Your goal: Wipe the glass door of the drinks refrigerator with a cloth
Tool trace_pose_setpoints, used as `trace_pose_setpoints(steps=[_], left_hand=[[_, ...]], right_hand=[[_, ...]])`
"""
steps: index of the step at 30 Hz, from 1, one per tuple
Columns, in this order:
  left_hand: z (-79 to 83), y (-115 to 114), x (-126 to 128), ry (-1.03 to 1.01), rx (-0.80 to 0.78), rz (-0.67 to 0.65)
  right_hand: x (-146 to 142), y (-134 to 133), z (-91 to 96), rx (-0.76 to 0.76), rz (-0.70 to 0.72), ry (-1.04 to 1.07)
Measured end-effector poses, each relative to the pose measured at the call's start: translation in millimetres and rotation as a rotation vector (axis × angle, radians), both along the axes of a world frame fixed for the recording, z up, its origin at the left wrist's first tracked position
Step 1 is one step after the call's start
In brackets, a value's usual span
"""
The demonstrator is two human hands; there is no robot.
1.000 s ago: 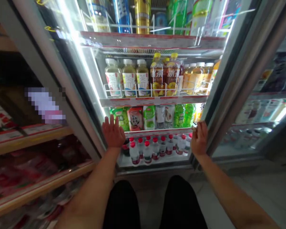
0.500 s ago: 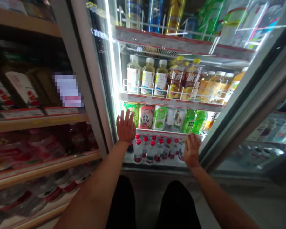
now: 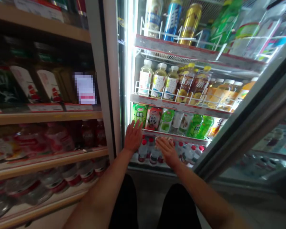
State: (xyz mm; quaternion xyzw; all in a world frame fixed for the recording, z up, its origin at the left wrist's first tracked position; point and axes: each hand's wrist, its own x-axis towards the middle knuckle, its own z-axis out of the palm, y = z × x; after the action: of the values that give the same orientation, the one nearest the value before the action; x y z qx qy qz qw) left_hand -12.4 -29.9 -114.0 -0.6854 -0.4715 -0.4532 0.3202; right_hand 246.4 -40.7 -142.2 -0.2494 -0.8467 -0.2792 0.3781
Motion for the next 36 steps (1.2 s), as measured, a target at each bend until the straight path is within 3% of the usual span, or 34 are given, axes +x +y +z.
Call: trace_pose_setpoints(steps=[4,8,14,18,21,25,31,36], left_hand=[[-27.9,-15.0,-17.7,0.115,-0.03,0.02],[-38.9,-26.8,-31.0,0.191,-0.088,0.037],[-31.0,-34.9,-37.1,0.196,-0.084,-0.011],[-17.5,-36.3,-42.5,0.205,-0.026,-0.03],[-0.2,-34.8,-45.0,0.216,0.031,-0.031],[35.5,-29.4,-43.4,0.203,0.098,-0.052],[104.8,-20.7,-36.2,0.196,0.167,-0.058],[173.5,-17.6,-27.2,0.215,0.163,-0.068]], right_hand=[[-26.0,-0.6,-11.7,-0.015,0.092,-0.157],[-46.2,5.6,7.4,-0.004,0.131,-0.205],[-76.2,17.4,44.0,0.064,0.169,-0.262],[-88.0,24.1,78.9,0.115,0.184,-0.29],[-93.5,26.1,108.4,0.144,0.188,-0.271],[-96.2,26.6,144.9,0.187,0.19,-0.272],[-87.5,26.0,204.4,0.255,0.165,-0.299],[-74.3,26.3,267.6,0.296,0.127,-0.321]])
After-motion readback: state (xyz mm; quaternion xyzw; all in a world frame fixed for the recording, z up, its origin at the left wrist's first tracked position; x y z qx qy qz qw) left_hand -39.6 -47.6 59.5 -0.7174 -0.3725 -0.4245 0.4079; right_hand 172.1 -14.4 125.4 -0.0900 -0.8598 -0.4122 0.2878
